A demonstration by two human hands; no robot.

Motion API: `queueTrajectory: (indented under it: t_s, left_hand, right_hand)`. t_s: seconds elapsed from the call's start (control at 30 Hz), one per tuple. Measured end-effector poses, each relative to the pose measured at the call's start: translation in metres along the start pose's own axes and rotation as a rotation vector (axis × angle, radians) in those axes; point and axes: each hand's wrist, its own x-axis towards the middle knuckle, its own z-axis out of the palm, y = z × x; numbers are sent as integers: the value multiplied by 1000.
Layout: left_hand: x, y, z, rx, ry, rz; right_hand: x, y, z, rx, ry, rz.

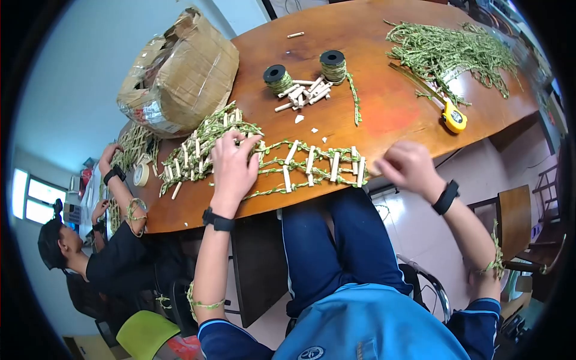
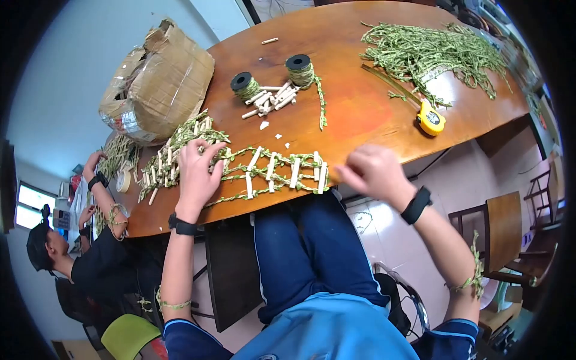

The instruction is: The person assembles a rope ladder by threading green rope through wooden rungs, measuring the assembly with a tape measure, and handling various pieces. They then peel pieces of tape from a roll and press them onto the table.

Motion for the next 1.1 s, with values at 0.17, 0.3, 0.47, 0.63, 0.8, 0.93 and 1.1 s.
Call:
queueTrajectory:
  t_s: [0.17,0.3,0.47,0.63,0.8,0.93,1.1]
  left_hand:
    - [-2,2,14,-12,-130,84]
    - [-6,-3,19,-4,-125,115]
    - [-19,-14,32,-42,-74,165]
    - [-19,-15,22,-101,-57,216]
    - [-20,-21,22,-139,-61,178]
    - [-17,-19,-2,-95,21,101]
    - [-21,-28,-62,-50,169,154]
  right_hand:
    - [17,-45,14,5,-211,344]
    - [29,-54,13,20,-244,529]
    - [34,-56,16,78,-176,613]
    - [40,-66,11,15,-71,568]
    - [48,-64,10,26,-47,552]
    - [55,-69,7,10,-25,538]
    - [69,-77,3,168,3,523]
